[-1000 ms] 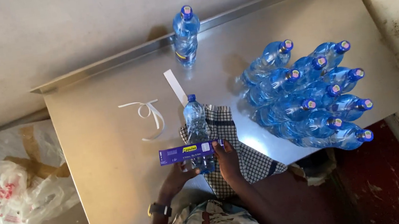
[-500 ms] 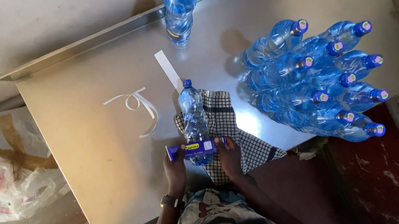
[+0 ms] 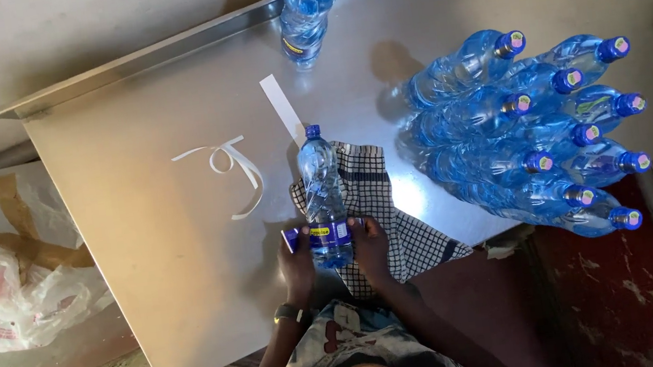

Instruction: Manually applying labels to plastic water bottles on a metal table.

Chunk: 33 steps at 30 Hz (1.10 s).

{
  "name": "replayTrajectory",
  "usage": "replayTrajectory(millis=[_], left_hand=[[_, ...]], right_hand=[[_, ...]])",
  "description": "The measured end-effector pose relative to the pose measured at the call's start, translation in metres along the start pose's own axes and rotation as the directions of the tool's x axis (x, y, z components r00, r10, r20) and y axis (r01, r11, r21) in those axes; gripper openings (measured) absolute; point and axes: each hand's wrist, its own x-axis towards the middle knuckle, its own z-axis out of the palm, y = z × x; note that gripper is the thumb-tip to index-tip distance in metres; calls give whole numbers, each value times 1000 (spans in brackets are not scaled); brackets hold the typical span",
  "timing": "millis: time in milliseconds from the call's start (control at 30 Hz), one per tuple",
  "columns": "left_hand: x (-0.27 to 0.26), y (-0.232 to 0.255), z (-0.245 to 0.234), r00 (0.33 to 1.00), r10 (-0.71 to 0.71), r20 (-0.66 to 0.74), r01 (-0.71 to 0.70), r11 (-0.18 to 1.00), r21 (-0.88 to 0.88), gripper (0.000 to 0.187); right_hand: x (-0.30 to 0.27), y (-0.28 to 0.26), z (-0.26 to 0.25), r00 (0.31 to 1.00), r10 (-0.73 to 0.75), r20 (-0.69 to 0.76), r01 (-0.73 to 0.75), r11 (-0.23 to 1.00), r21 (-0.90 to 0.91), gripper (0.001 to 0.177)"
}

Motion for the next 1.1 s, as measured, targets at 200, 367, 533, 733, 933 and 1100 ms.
replayTrajectory(millis=[200, 367, 533, 733, 933, 1100], left_hand=[[24, -36, 13, 990, -94, -102, 88, 994, -63, 35], [-6, 25, -22, 991, 2, 135, 3, 1000, -31, 26], [20, -34, -44, 926, 193, 324, -263, 947, 187, 52], [44, -5, -35, 940, -63, 335, -117, 863, 492, 40], [121, -86, -13, 999, -32, -7, 33, 994, 107, 47], [49, -13, -30, 999, 22, -34, -26, 990, -136, 34]], right_hand=[[-3, 15, 27, 993, -12, 117, 6, 999, 48, 21], [0, -32, 45, 938, 106, 330, -165, 974, 155, 47], [33, -4, 37, 875, 195, 444, -277, 953, 126, 62], [43, -86, 3, 387, 66, 920, -1, 997, -71, 89], [98, -76, 57, 524, 366, 769, -538, 842, -33, 100], [101, -37, 101, 786, 430, 445, -600, 707, 376, 83]])
